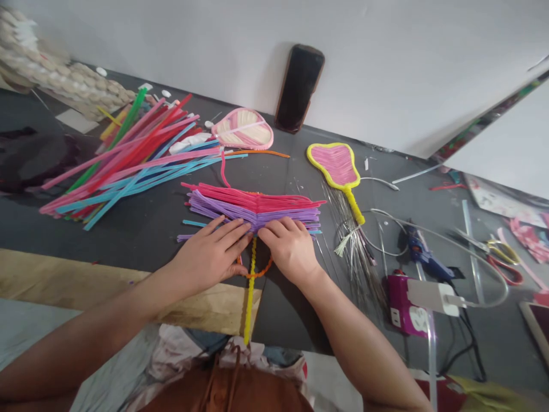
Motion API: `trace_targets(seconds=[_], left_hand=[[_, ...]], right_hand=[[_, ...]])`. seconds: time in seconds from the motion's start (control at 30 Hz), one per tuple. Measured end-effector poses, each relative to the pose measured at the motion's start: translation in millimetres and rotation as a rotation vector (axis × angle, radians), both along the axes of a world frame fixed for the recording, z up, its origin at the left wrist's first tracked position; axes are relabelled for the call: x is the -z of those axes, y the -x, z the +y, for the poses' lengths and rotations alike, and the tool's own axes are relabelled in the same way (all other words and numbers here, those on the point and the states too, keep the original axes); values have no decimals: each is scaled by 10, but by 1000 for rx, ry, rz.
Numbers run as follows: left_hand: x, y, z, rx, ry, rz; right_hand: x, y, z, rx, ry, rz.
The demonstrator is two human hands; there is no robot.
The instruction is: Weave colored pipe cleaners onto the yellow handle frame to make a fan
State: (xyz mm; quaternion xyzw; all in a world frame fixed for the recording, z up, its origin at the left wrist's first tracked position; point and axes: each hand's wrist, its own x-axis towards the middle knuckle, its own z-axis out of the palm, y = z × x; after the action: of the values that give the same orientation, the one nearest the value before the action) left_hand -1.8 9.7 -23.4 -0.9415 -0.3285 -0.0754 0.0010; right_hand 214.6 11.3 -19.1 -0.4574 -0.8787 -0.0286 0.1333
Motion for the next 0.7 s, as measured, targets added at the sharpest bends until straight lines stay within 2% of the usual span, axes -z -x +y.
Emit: trace_targets(seconds=[0.27,0.5,0.63,0.7], left_hand=[[-21,4,-15,7,17,4],[-47,-17,-15,-14,27,7],[-33,-19,-8,-10,10,-13],[-26,-19,-8,-12,-2,-19]], right_hand=[[-18,0,-11,-2,40,2],[0,-153,37,-12,99,219],[-65,-228,59,106,8,355],[-93,-174,28,124,-49,321]])
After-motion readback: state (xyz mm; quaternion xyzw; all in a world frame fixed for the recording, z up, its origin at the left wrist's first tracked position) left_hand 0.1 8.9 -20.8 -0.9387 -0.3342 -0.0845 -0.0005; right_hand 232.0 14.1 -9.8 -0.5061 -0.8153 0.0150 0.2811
